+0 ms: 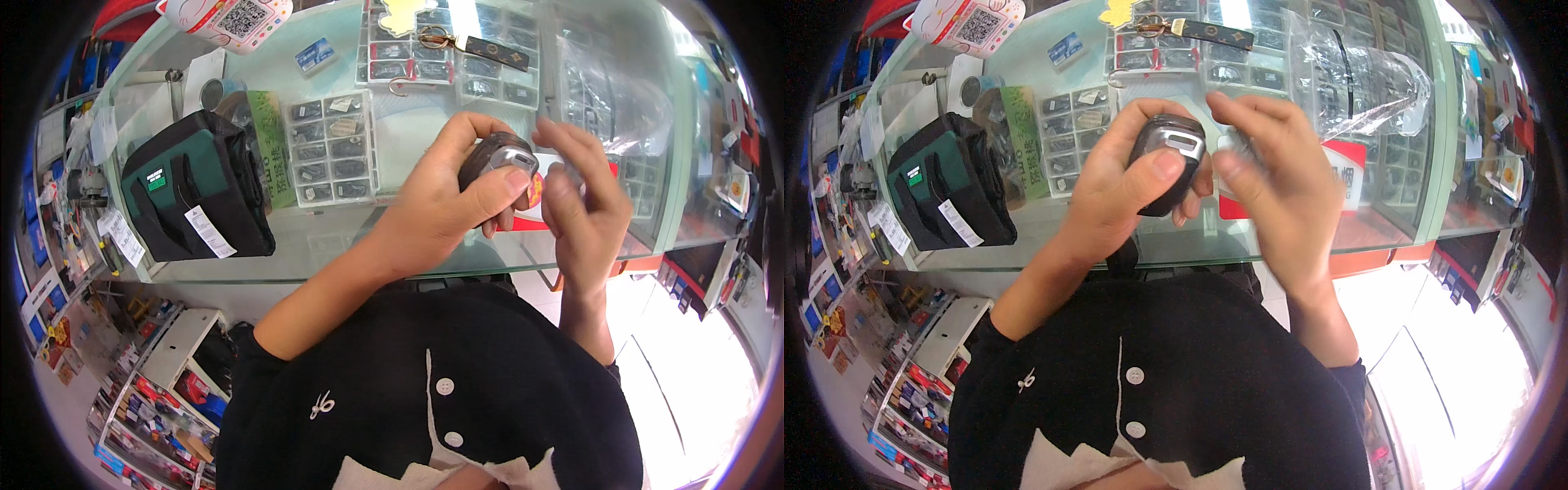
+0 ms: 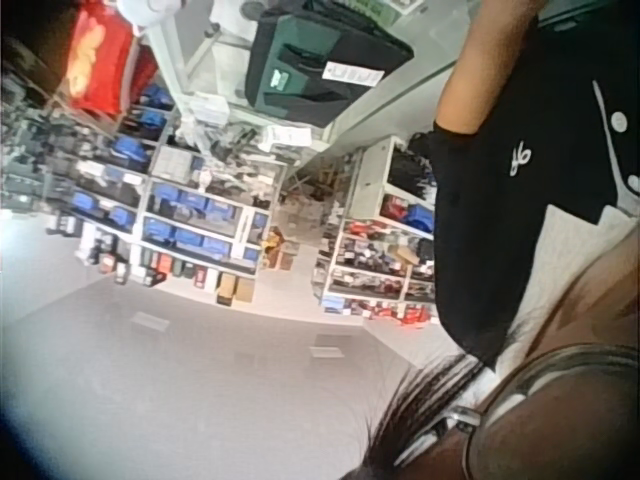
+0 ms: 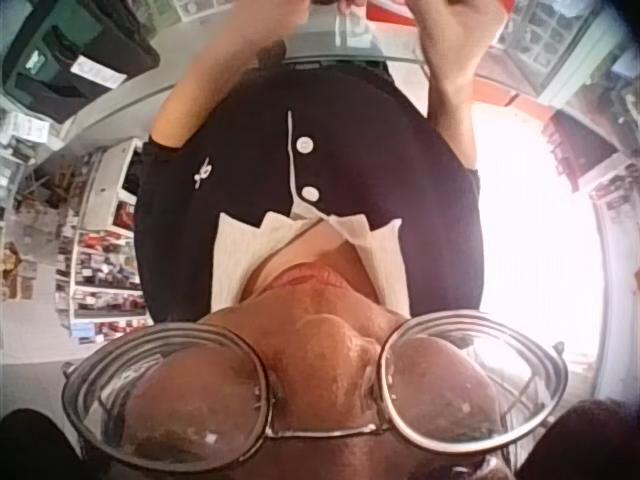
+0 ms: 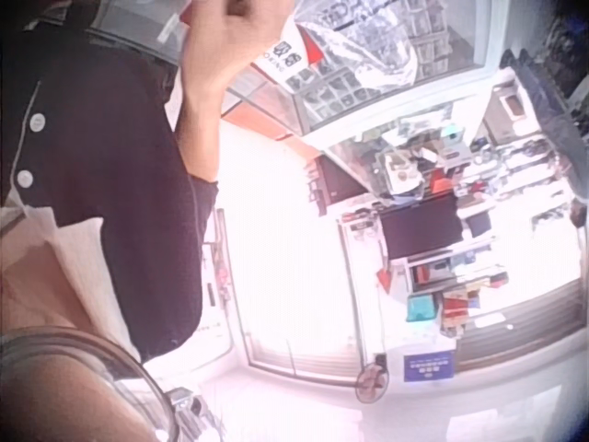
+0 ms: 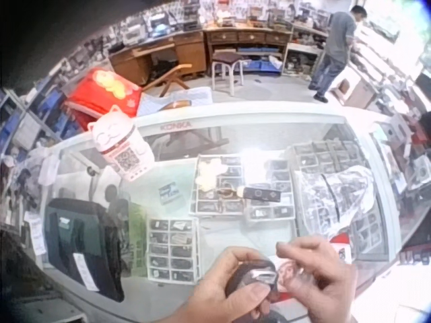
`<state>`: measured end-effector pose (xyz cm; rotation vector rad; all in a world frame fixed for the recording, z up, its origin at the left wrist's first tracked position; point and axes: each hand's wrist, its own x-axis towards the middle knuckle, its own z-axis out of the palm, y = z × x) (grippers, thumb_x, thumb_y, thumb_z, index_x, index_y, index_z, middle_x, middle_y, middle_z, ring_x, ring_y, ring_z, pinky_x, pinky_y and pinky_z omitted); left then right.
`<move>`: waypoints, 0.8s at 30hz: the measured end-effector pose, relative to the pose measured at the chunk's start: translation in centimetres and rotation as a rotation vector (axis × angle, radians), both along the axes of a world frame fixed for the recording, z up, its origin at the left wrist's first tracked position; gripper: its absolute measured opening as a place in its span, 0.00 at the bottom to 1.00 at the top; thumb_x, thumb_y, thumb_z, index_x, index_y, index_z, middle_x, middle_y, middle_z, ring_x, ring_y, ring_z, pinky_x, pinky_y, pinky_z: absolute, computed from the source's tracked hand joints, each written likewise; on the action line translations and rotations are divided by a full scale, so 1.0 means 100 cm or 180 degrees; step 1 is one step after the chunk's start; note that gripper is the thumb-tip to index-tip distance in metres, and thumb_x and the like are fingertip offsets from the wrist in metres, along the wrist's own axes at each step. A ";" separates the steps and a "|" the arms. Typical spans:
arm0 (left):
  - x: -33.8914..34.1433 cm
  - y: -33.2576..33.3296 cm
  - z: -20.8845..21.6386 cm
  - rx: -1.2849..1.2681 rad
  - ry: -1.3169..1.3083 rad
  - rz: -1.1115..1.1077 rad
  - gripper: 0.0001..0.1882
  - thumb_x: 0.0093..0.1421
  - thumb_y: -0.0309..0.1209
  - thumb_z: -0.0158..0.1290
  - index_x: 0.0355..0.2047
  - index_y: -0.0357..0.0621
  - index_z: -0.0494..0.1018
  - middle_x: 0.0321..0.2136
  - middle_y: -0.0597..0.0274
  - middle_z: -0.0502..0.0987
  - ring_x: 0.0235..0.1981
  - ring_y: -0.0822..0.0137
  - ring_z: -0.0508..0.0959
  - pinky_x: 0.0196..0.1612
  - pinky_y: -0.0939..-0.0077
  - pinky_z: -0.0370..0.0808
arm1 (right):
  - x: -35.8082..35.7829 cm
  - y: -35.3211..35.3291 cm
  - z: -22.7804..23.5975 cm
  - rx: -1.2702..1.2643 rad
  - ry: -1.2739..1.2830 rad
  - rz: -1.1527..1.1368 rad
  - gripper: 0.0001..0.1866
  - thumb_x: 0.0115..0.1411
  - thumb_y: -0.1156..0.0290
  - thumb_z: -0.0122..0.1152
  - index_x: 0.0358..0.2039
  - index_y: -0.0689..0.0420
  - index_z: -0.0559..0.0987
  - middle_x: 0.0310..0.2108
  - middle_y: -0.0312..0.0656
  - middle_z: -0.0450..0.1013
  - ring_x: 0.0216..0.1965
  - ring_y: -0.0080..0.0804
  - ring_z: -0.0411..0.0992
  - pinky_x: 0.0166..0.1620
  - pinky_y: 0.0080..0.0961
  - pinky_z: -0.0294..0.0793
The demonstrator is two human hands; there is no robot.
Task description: The person uses a key cutting machine to cut a key, then moves to a counter to assemble a car key fob. They insert the cut key into the fob housing, attach a keyring, and secure the casing.
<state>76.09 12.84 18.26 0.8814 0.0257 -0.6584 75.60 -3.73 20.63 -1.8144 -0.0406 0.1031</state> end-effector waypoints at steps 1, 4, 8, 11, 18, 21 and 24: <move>0.001 0.001 -0.001 0.0046 -0.0184 -0.0031 0.26 0.57 0.41 0.51 0.49 0.37 0.58 0.33 0.58 0.72 0.31 0.72 0.74 0.33 0.81 0.71 | 0.002 -0.002 0.002 0.0271 0.0303 0.0057 0.15 0.51 0.79 0.58 0.42 0.63 0.75 0.39 0.43 0.68 0.35 0.25 0.70 0.37 0.18 0.71; 0.004 0.007 -0.005 0.0677 -0.0914 -0.0021 0.24 0.58 0.40 0.51 0.48 0.36 0.61 0.36 0.57 0.73 0.34 0.71 0.75 0.36 0.81 0.72 | 0.007 -0.006 0.009 0.0658 0.0616 0.0267 0.14 0.50 0.80 0.58 0.40 0.63 0.77 0.38 0.41 0.69 0.32 0.23 0.69 0.33 0.16 0.69; 0.002 0.009 -0.004 0.0826 -0.0872 -0.0122 0.23 0.59 0.40 0.48 0.48 0.36 0.62 0.36 0.58 0.72 0.35 0.70 0.74 0.36 0.83 0.72 | 0.007 -0.006 0.015 -0.0001 0.0534 0.0289 0.14 0.48 0.81 0.59 0.39 0.61 0.77 0.35 0.38 0.70 0.29 0.17 0.67 0.28 0.13 0.65; -0.002 0.008 -0.001 0.0781 -0.0623 -0.0032 0.20 0.60 0.37 0.47 0.47 0.36 0.63 0.35 0.58 0.71 0.33 0.71 0.74 0.34 0.83 0.71 | 0.005 -0.004 0.015 -0.0083 0.0492 0.0211 0.14 0.47 0.82 0.60 0.37 0.61 0.77 0.33 0.36 0.70 0.27 0.14 0.64 0.26 0.11 0.61; -0.008 0.004 -0.001 0.1162 -0.0694 -0.0084 0.20 0.55 0.37 0.52 0.44 0.39 0.64 0.33 0.63 0.69 0.31 0.77 0.70 0.32 0.85 0.67 | -0.004 0.001 0.008 0.0413 0.0816 0.0113 0.09 0.47 0.84 0.58 0.32 0.64 0.75 0.29 0.36 0.68 0.24 0.13 0.63 0.24 0.10 0.59; -0.015 0.007 -0.004 0.1888 -0.0907 -0.0088 0.15 0.52 0.36 0.56 0.34 0.38 0.68 0.22 0.63 0.71 0.24 0.76 0.69 0.28 0.80 0.68 | -0.014 0.006 0.000 0.0040 0.0869 0.0177 0.09 0.45 0.82 0.59 0.29 0.61 0.74 0.26 0.34 0.67 0.23 0.14 0.61 0.26 0.11 0.59; -0.024 0.010 -0.008 0.2019 -0.0951 0.0000 0.14 0.50 0.36 0.55 0.31 0.39 0.70 0.21 0.57 0.71 0.21 0.67 0.71 0.26 0.76 0.68 | -0.024 0.014 -0.012 -0.0026 0.0673 0.0117 0.10 0.41 0.82 0.57 0.28 0.61 0.74 0.24 0.36 0.66 0.26 0.20 0.63 0.28 0.16 0.62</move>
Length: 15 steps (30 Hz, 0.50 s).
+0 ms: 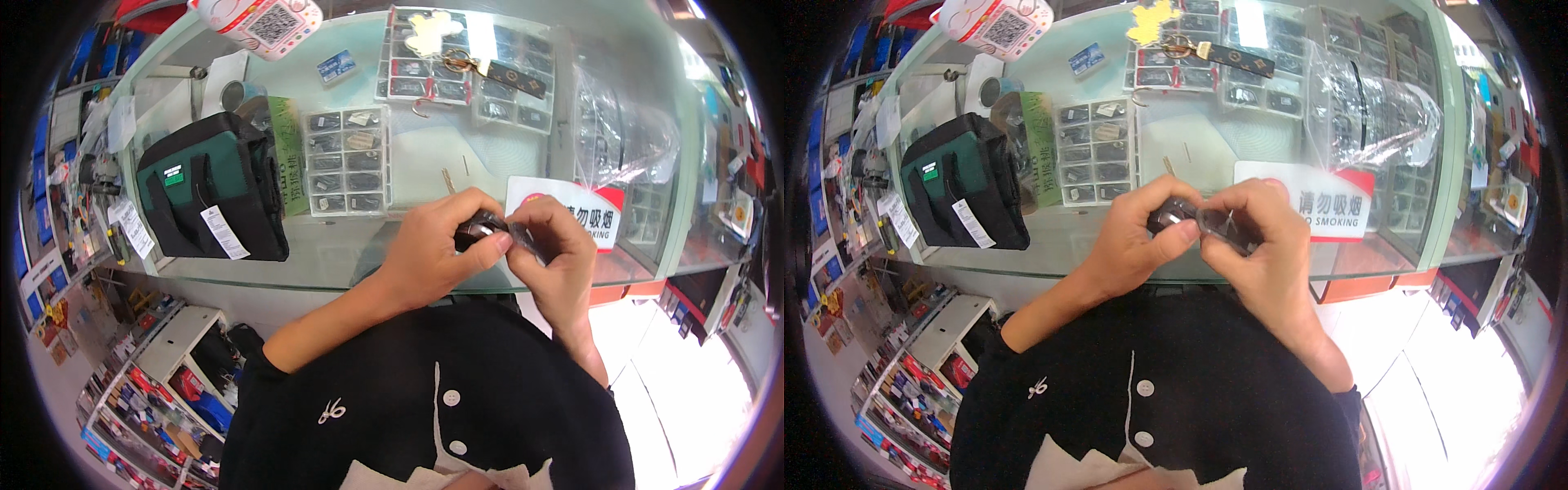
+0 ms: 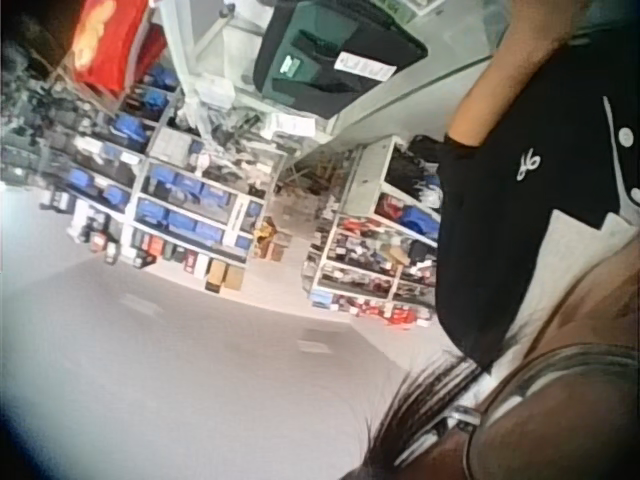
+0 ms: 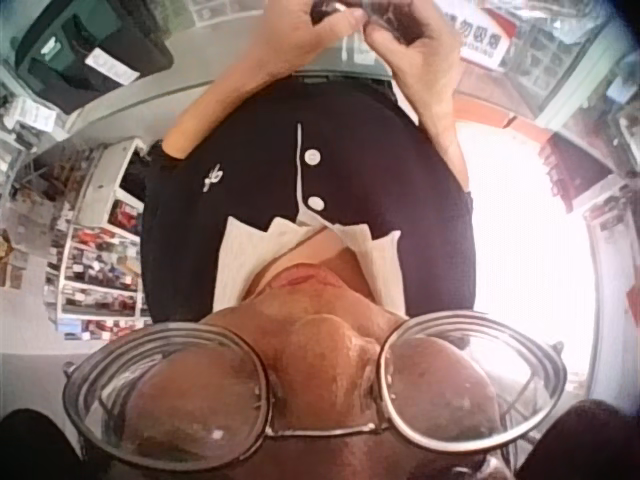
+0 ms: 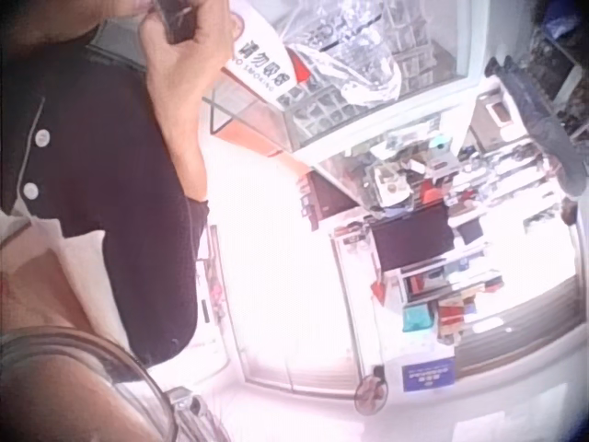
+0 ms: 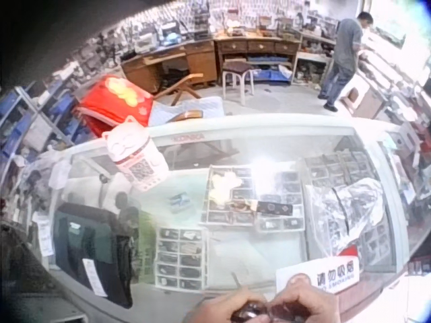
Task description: The person uses a key cutting machine to cut a key, then moves to a counter to assemble a car key fob. They insert the cut key into the fob housing, attach a keyring, and secure the casing.
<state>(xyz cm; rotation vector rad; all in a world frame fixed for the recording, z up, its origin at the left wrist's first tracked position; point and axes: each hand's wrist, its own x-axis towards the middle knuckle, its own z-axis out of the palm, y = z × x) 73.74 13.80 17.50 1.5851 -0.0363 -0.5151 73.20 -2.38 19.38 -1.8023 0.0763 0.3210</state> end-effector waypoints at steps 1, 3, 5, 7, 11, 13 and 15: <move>-0.003 0.002 -0.001 0.0043 0.0036 0.0012 0.14 0.50 0.36 0.54 0.31 0.39 0.70 0.21 0.56 0.71 0.21 0.66 0.71 0.26 0.75 0.68 | -0.004 0.002 -0.002 0.0042 0.0034 -0.0070 0.11 0.40 0.82 0.57 0.28 0.61 0.73 0.24 0.37 0.65 0.28 0.22 0.64 0.30 0.17 0.63; -0.006 0.004 -0.003 0.0119 -0.0168 0.0190 0.12 0.49 0.36 0.53 0.29 0.41 0.71 0.21 0.55 0.71 0.22 0.61 0.72 0.26 0.73 0.68 | -0.007 0.007 -0.004 -0.0015 0.0078 -0.0106 0.11 0.40 0.82 0.57 0.28 0.62 0.73 0.24 0.36 0.66 0.27 0.21 0.64 0.31 0.16 0.64; -0.010 0.011 0.000 0.0173 -0.0131 0.0033 0.11 0.51 0.32 0.52 0.33 0.39 0.70 0.23 0.61 0.72 0.23 0.73 0.70 0.28 0.77 0.67 | -0.005 0.011 -0.002 -0.0109 0.0015 0.0028 0.09 0.40 0.83 0.53 0.26 0.62 0.71 0.23 0.34 0.64 0.25 0.18 0.63 0.30 0.14 0.62; -0.011 0.018 0.002 0.0400 -0.0480 0.0004 0.14 0.52 0.38 0.52 0.32 0.40 0.70 0.23 0.57 0.72 0.23 0.64 0.72 0.28 0.72 0.68 | 0.003 0.015 0.001 0.0201 0.0314 0.0145 0.08 0.40 0.82 0.52 0.24 0.62 0.69 0.22 0.32 0.62 0.24 0.16 0.60 0.27 0.12 0.58; -0.013 0.026 0.008 0.0511 -0.0801 -0.0011 0.18 0.52 0.45 0.51 0.30 0.42 0.68 0.24 0.55 0.71 0.26 0.53 0.73 0.28 0.64 0.67 | 0.021 0.022 0.011 0.0442 0.0294 0.0847 0.07 0.38 0.79 0.51 0.22 0.60 0.66 0.21 0.31 0.60 0.23 0.16 0.57 0.26 0.13 0.54; -0.016 0.028 0.007 0.0582 -0.1023 0.0138 0.19 0.52 0.46 0.51 0.30 0.42 0.68 0.23 0.55 0.70 0.26 0.53 0.73 0.28 0.63 0.67 | 0.024 0.028 0.011 0.0402 0.0314 0.0879 0.08 0.38 0.78 0.52 0.21 0.59 0.65 0.21 0.31 0.58 0.22 0.16 0.55 0.26 0.13 0.53; -0.022 0.031 0.003 0.0600 -0.1096 0.0426 0.19 0.51 0.46 0.52 0.30 0.42 0.68 0.23 0.55 0.70 0.25 0.54 0.73 0.27 0.64 0.67 | 0.023 0.029 0.013 0.0150 0.0201 0.0935 0.09 0.38 0.75 0.54 0.20 0.59 0.64 0.20 0.31 0.58 0.22 0.16 0.55 0.25 0.14 0.53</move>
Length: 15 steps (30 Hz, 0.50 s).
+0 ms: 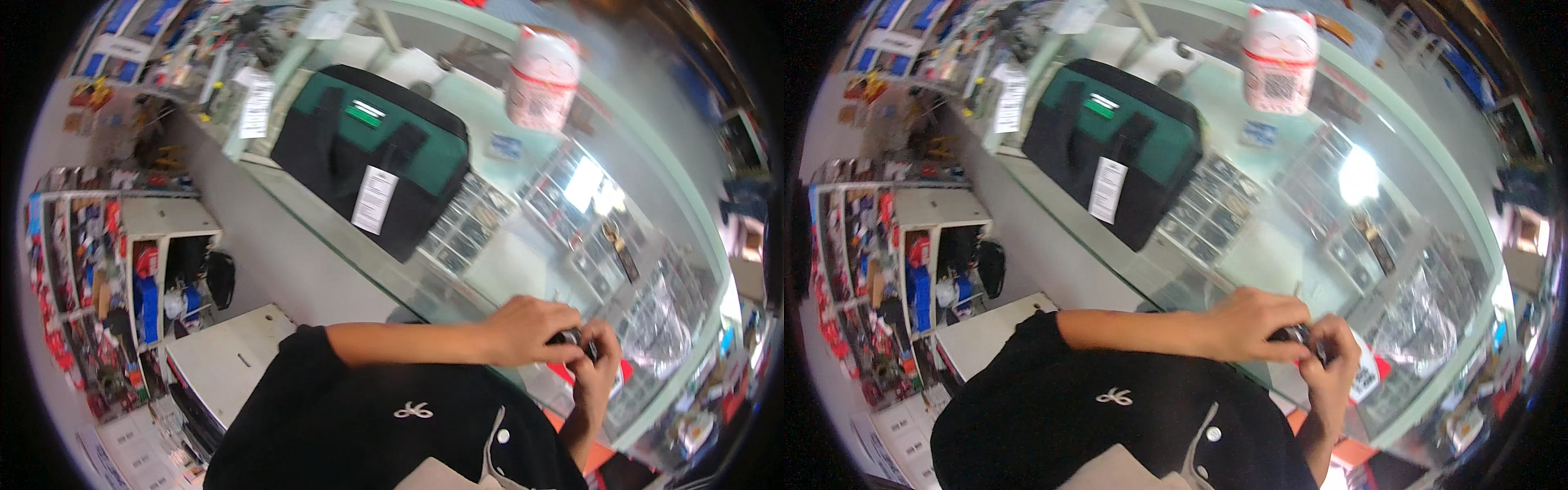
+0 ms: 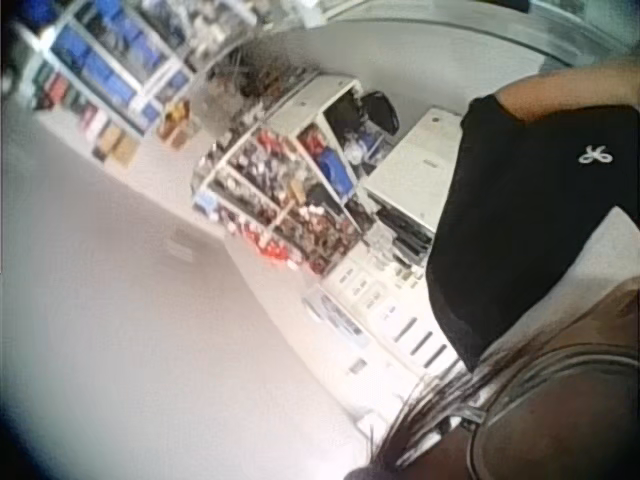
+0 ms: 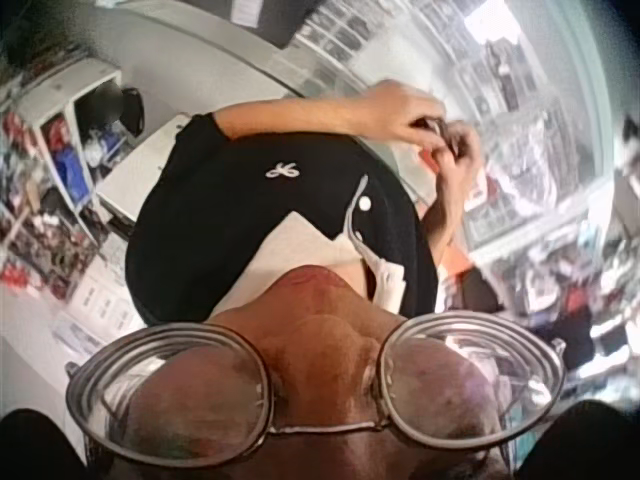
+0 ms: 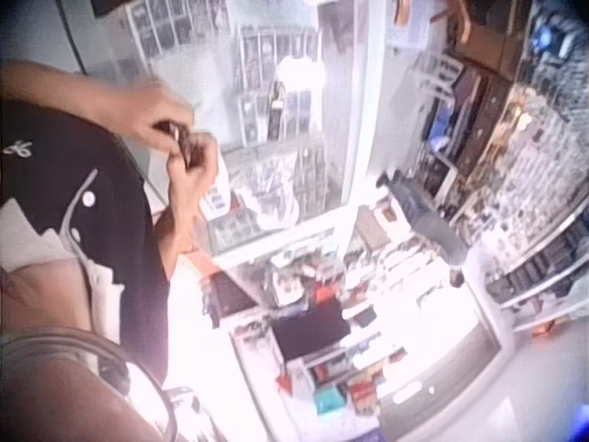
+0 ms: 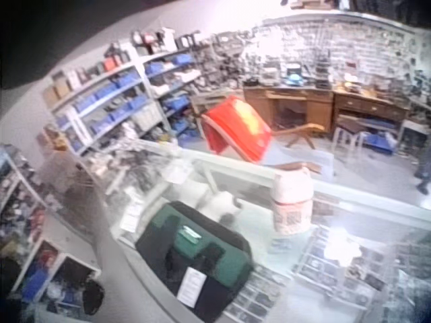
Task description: The person uses a key cutting machine to cut a key, then moves to a counter to assemble a car key fob. They insert the cut key into the fob housing, attach a keyring, and secure the casing.
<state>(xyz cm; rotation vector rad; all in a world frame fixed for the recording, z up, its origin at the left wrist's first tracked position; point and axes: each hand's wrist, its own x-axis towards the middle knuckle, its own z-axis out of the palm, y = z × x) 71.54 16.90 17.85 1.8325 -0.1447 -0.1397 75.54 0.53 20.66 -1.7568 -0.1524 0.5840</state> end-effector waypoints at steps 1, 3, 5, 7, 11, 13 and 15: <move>-0.003 -0.001 -0.001 -0.0115 0.0026 -0.0015 0.19 0.51 0.46 0.53 0.30 0.42 0.68 0.23 0.55 0.70 0.25 0.54 0.73 0.27 0.65 0.67 | -0.003 0.000 0.000 -0.0158 0.0197 -0.0040 0.10 0.38 0.73 0.57 0.21 0.59 0.66 0.21 0.31 0.60 0.23 0.17 0.57 0.25 0.14 0.54; -0.011 0.013 -0.008 0.0019 -0.0017 -0.0046 0.15 0.50 0.40 0.55 0.30 0.41 0.69 0.23 0.57 0.70 0.22 0.61 0.72 0.26 0.72 0.68 | -0.006 -0.004 -0.001 0.0058 0.0494 0.0088 0.09 0.44 0.76 0.59 0.26 0.62 0.70 0.24 0.31 0.64 0.25 0.16 0.60 0.28 0.14 0.60; -0.016 0.030 -0.014 -0.0673 0.1075 0.0132 0.10 0.53 0.35 0.53 0.30 0.43 0.69 0.24 0.66 0.72 0.21 0.77 0.71 0.22 0.83 0.67 | -0.004 -0.014 -0.006 -0.0096 0.0584 -0.0448 0.12 0.48 0.76 0.59 0.35 0.62 0.73 0.26 0.31 0.66 0.26 0.14 0.61 0.28 0.13 0.60; -0.019 0.049 -0.020 -0.1542 0.1545 0.0706 0.11 0.58 0.37 0.48 0.33 0.43 0.68 0.23 0.67 0.71 0.21 0.77 0.71 0.22 0.85 0.68 | 0.003 -0.023 -0.017 -0.1159 -0.0413 -0.0492 0.15 0.48 0.75 0.59 0.38 0.61 0.73 0.29 0.38 0.68 0.26 0.22 0.64 0.30 0.17 0.63; -0.011 0.070 -0.035 -0.2077 0.1075 0.1272 0.11 0.60 0.36 0.46 0.36 0.41 0.66 0.24 0.62 0.71 0.23 0.77 0.72 0.20 0.87 0.68 | 0.014 -0.031 -0.049 -0.2209 -0.1506 -0.0422 0.20 0.49 0.75 0.58 0.45 0.59 0.71 0.38 0.50 0.68 0.38 0.42 0.67 0.41 0.31 0.67; -0.004 0.071 -0.042 -0.2052 0.0954 0.1350 0.11 0.60 0.36 0.46 0.37 0.40 0.66 0.24 0.61 0.71 0.23 0.76 0.72 0.20 0.86 0.68 | 0.012 -0.035 -0.061 -0.2361 -0.1631 -0.0413 0.22 0.49 0.75 0.58 0.47 0.58 0.69 0.42 0.50 0.67 0.43 0.46 0.65 0.46 0.35 0.64; 0.004 0.074 -0.047 -0.1897 0.0885 0.1377 0.12 0.60 0.35 0.47 0.37 0.39 0.66 0.25 0.61 0.71 0.23 0.76 0.72 0.20 0.86 0.68 | 0.011 -0.036 -0.067 -0.2434 -0.1817 -0.0390 0.24 0.48 0.76 0.59 0.48 0.58 0.69 0.44 0.49 0.66 0.47 0.48 0.63 0.48 0.35 0.63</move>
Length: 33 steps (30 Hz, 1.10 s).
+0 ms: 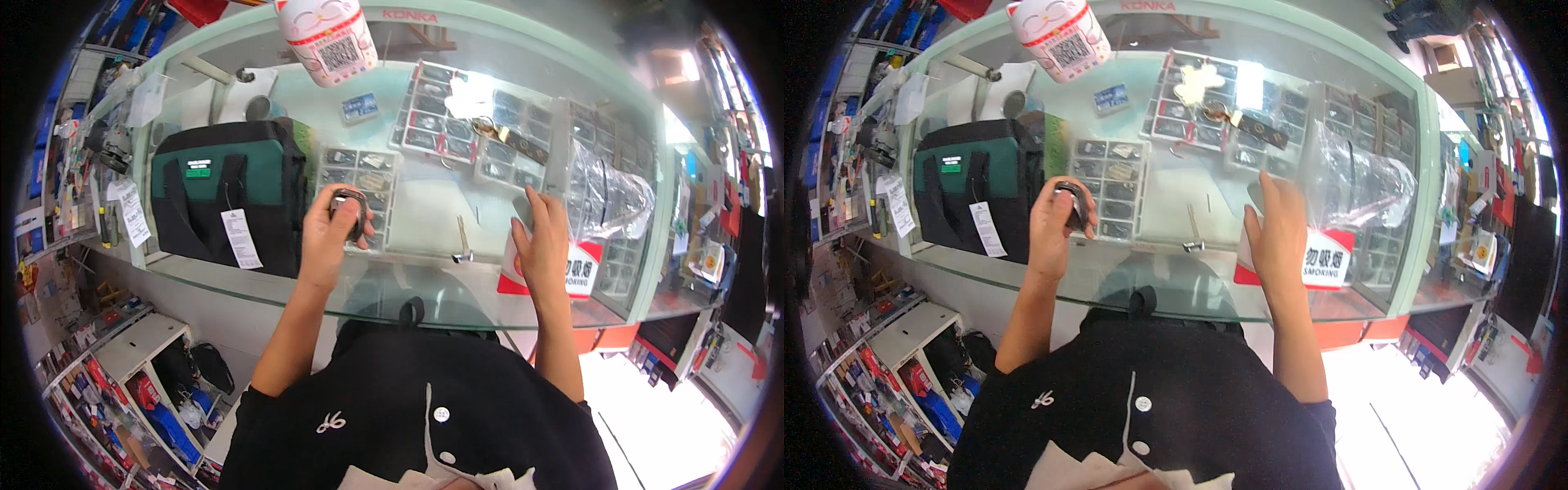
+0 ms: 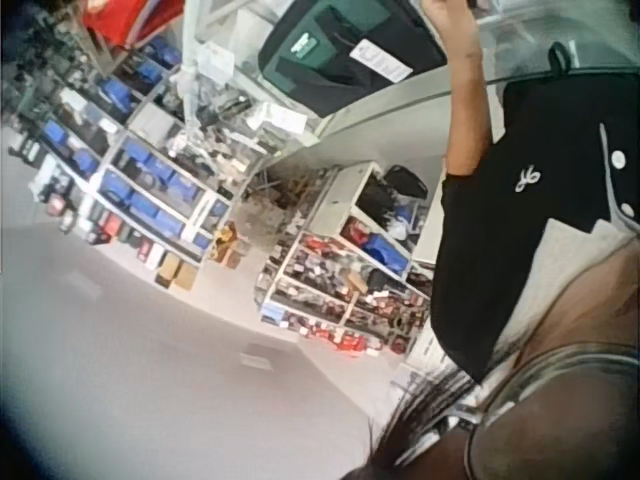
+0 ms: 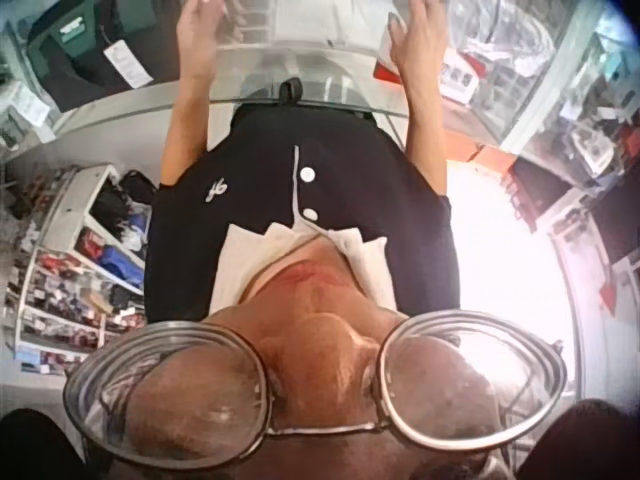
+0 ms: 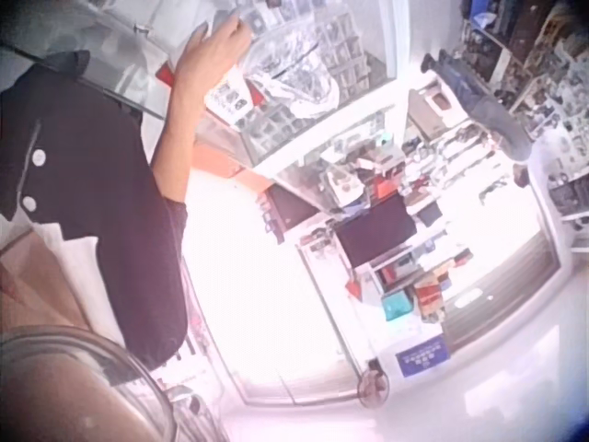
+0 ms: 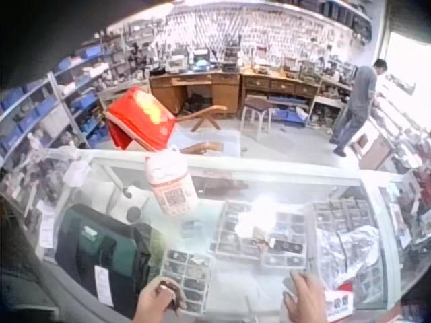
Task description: The person uses a key cutting machine to cut a key, then moves to a counter to assemble a car key fob. They insert the cut key into the fob housing, attach a keyring, and secure the casing.
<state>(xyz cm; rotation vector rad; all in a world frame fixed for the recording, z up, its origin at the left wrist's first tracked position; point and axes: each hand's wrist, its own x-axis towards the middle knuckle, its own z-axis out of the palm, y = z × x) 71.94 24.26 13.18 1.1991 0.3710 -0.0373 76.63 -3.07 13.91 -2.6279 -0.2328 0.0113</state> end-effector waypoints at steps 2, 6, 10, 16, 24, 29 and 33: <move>0.009 0.003 -0.002 0.0138 -0.0035 0.0021 0.12 0.59 0.36 0.49 0.37 0.39 0.66 0.25 0.62 0.71 0.23 0.76 0.72 0.20 0.86 0.68 | 0.002 0.002 0.000 -0.0156 -0.0252 0.0101 0.24 0.48 0.76 0.59 0.48 0.58 0.69 0.45 0.49 0.66 0.47 0.48 0.63 0.48 0.36 0.63; 0.024 0.004 -0.011 0.0288 -0.0184 0.0253 0.13 0.58 0.36 0.50 0.37 0.40 0.66 0.24 0.63 0.71 0.23 0.77 0.71 0.21 0.86 0.68 | 0.019 0.010 0.013 0.0157 -0.0494 0.0131 0.22 0.48 0.75 0.59 0.46 0.57 0.71 0.43 0.48 0.68 0.46 0.47 0.65 0.48 0.36 0.63; 0.031 0.003 -0.022 0.0547 -0.0381 0.0366 0.13 0.61 0.37 0.44 0.35 0.37 0.64 0.26 0.60 0.70 0.23 0.73 0.71 0.21 0.83 0.70 | 0.049 0.013 0.028 0.0353 -0.0458 0.0037 0.17 0.49 0.76 0.58 0.42 0.58 0.74 0.42 0.46 0.70 0.44 0.42 0.67 0.48 0.31 0.64; 0.033 0.005 -0.030 0.0454 -0.0465 0.0396 0.14 0.61 0.37 0.44 0.36 0.37 0.65 0.26 0.59 0.70 0.23 0.73 0.71 0.20 0.83 0.70 | 0.075 0.004 0.016 0.0041 -0.0252 0.0326 0.18 0.49 0.75 0.59 0.44 0.55 0.73 0.44 0.43 0.69 0.46 0.40 0.66 0.48 0.31 0.64; 0.037 0.000 -0.026 0.0634 -0.0386 0.0206 0.15 0.62 0.38 0.44 0.36 0.36 0.65 0.27 0.58 0.71 0.24 0.72 0.72 0.22 0.82 0.70 | 0.065 0.007 0.001 0.0072 -0.0207 0.0422 0.13 0.47 0.73 0.61 0.35 0.58 0.74 0.35 0.43 0.70 0.38 0.41 0.68 0.39 0.32 0.68; 0.040 -0.022 -0.019 0.0296 -0.0088 -0.0072 0.15 0.60 0.37 0.47 0.40 0.37 0.65 0.28 0.59 0.71 0.26 0.72 0.73 0.24 0.81 0.72 | 0.011 0.030 -0.005 -0.0052 0.0389 0.0550 0.10 0.47 0.72 0.63 0.29 0.58 0.73 0.28 0.41 0.66 0.33 0.39 0.67 0.34 0.32 0.68; 0.043 -0.040 -0.010 0.0085 -0.0060 -0.0372 0.17 0.53 0.29 0.56 0.42 0.39 0.65 0.30 0.64 0.71 0.30 0.75 0.71 0.32 0.83 0.71 | 0.007 0.037 -0.012 -0.0290 0.0264 0.0496 0.08 0.48 0.73 0.60 0.28 0.59 0.71 0.27 0.42 0.66 0.32 0.40 0.67 0.33 0.33 0.67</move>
